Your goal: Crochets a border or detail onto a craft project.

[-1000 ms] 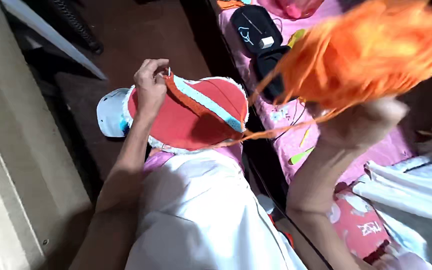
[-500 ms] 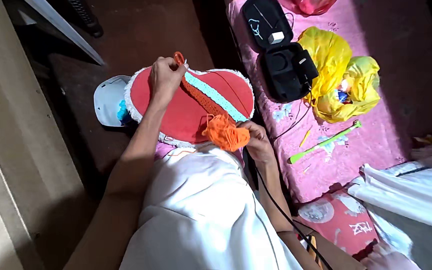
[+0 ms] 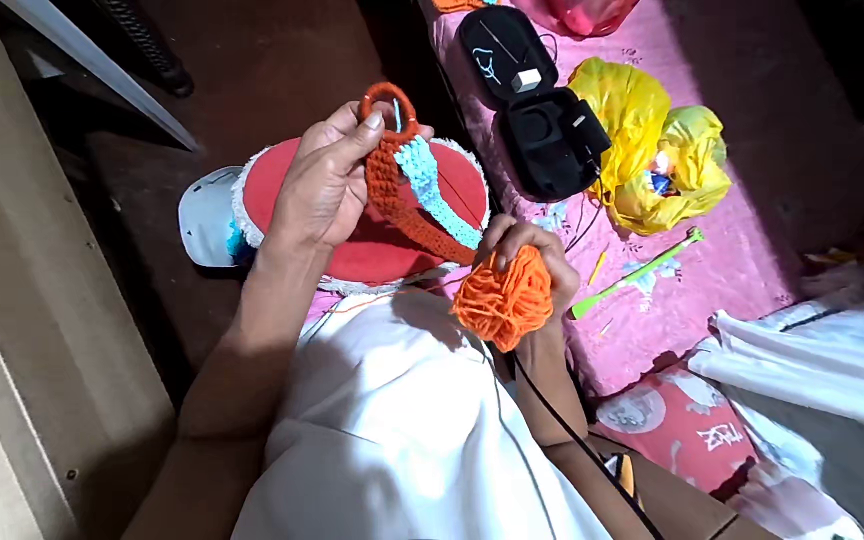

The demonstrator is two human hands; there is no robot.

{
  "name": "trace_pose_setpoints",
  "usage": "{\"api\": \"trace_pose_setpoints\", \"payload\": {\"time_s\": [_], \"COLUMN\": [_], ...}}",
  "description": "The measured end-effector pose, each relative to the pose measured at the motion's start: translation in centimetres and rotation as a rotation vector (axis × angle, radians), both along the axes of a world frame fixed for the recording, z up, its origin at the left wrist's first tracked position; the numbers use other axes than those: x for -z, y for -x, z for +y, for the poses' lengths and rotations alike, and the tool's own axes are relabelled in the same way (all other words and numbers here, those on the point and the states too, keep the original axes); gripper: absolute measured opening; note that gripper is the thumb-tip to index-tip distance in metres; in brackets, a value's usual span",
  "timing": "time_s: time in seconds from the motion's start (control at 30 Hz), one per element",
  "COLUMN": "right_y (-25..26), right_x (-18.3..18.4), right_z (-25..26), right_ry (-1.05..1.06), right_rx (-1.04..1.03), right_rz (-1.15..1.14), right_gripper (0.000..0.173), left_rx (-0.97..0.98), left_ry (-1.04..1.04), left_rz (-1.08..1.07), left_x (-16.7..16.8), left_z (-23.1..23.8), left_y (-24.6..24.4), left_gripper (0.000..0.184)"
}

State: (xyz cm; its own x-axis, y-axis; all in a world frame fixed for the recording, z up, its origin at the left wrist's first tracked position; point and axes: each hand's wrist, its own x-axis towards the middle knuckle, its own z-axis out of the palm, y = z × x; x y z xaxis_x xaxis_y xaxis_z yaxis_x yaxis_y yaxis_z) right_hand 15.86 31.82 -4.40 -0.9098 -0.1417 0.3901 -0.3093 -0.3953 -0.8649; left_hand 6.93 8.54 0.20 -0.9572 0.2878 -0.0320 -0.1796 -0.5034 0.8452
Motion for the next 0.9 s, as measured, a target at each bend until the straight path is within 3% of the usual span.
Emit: {"api": "trace_pose_setpoints", "payload": {"time_s": [0.1,0.27,0.43,0.5,0.7,0.9], "right_y": [0.5,0.1,-0.5,-0.2,1.6,3.3], "right_x": [-1.9,-4.4,-4.8,-5.2,-7.4,-8.5], "right_z": [-0.6,-2.6,-5.0,-4.8,-1.7,-1.4], "right_ry": [-0.057,-0.445,-0.485,-0.511,-0.859,-1.219], "right_rx": [0.076,0.194,0.068,0.04,-0.126,-0.284], "right_rz": [0.001,-0.091,-0.011,0.016,-0.048,0.053], "right_gripper": [0.033,0.051,0.018,0.016,0.022,0.021], "left_rx": [-0.008,-0.09,-0.14,-0.133,0.163,0.333], "left_ry": [0.02,0.215,0.277,0.29,0.53,0.701], "left_rz": [0.065,0.278,0.317,0.296,0.28,0.292], "left_x": [-1.6,-3.6,-4.1,-3.7,-2.9,-2.5], "left_z": [0.2,-0.1,-0.3,-0.9,-3.3,-2.8], "left_y": [-2.1,-5.0,-7.0,-7.0,-6.9,-6.6], "left_gripper": [0.022,0.018,0.016,0.018,0.039,0.029]}}
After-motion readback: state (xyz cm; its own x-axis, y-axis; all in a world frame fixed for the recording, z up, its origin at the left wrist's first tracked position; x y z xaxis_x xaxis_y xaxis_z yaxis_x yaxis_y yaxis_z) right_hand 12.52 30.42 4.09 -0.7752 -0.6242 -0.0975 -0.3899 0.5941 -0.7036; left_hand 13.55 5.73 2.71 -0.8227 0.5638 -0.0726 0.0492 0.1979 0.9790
